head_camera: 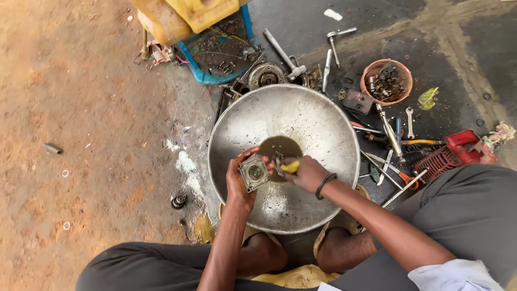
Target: Cleaning a carburetor component in a basin with fluid using a brush.
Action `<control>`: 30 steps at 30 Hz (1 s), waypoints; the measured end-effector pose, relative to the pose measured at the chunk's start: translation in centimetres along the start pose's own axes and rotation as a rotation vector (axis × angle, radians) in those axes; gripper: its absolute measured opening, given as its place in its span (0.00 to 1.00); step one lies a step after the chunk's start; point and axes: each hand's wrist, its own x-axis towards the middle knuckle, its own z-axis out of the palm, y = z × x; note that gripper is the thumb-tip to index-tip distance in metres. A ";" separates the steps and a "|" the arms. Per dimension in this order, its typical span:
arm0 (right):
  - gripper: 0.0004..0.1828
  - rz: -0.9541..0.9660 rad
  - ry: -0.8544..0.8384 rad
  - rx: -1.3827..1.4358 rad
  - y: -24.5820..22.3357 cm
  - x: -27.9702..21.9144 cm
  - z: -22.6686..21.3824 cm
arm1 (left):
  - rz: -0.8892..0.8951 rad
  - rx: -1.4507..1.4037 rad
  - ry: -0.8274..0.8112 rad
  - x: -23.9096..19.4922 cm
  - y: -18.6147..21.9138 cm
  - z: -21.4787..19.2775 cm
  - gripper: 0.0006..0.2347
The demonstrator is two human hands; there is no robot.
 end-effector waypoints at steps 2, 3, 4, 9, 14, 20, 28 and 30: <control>0.16 0.040 -0.059 -0.092 -1.9 -0.8 -2.0 | -0.047 -0.005 0.001 0.6 -0.2 -0.8 0.26; 0.16 0.072 -0.140 -0.184 -2.9 -1.1 -2.5 | -0.090 -0.015 0.024 0.4 -0.3 -1.7 0.25; 0.16 0.065 -0.149 -0.193 -3.7 -2.0 -3.4 | -0.083 -0.025 0.032 0.4 0.0 -1.4 0.25; 0.13 -0.631 0.201 0.156 -6.7 -4.2 -3.0 | -0.299 -0.072 0.132 -1.1 1.5 1.0 0.26; 0.12 -0.663 0.058 -0.019 -3.6 -3.2 -1.9 | -0.305 0.041 0.051 0.4 -1.1 -2.0 0.27; 0.13 -0.713 0.136 -0.032 -6.4 -4.0 -3.5 | -0.504 0.001 0.055 -1.5 1.0 1.0 0.31; 0.14 -0.573 0.145 -0.272 1.6 1.6 -1.8 | -0.519 0.026 -0.086 0.8 -3.2 -2.4 0.34; 0.19 -0.450 0.227 -0.426 2.9 1.7 -1.9 | -0.384 0.194 0.079 1.3 -3.9 -2.7 0.26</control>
